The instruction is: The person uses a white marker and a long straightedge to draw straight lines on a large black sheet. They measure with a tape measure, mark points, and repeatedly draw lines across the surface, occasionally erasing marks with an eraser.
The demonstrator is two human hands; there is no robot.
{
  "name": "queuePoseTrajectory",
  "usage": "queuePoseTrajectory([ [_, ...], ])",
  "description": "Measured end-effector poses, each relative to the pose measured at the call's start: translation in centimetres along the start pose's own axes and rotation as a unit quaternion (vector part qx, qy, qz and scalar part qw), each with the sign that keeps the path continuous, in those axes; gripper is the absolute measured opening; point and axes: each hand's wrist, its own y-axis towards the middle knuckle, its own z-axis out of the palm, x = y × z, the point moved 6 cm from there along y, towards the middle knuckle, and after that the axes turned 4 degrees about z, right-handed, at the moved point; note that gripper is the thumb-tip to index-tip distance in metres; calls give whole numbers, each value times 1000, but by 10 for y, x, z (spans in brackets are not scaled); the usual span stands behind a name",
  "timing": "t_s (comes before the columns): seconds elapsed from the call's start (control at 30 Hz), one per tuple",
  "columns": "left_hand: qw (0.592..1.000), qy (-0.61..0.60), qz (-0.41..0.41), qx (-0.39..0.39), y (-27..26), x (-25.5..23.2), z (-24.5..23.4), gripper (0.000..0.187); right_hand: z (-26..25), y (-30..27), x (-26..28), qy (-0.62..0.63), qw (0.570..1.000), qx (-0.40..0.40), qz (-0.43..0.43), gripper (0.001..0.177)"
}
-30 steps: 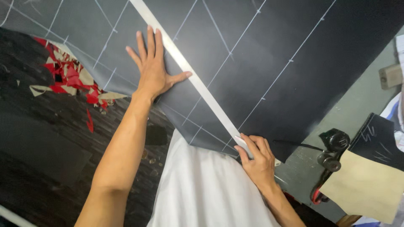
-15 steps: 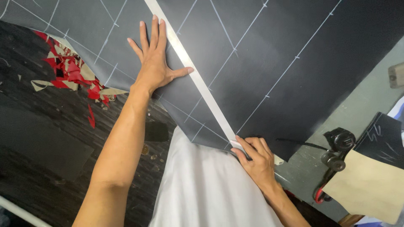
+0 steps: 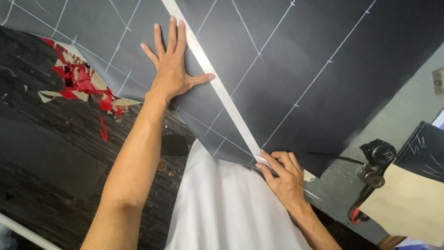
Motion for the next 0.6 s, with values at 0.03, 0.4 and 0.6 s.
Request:
queuePoseTrajectory([
  [0.03,1000,0,1,-2,1,0,0,154,-1,0,0,1,1000,-1,0,45],
  [0.4,1000,-1,1,-10,-1,2,1,153,-1,0,2,-5,1000,0,-3,47],
  [0.6,1000,-9,4,-13,-2,2,1,152,-1,0,3,-3,1000,0,-4,47],
])
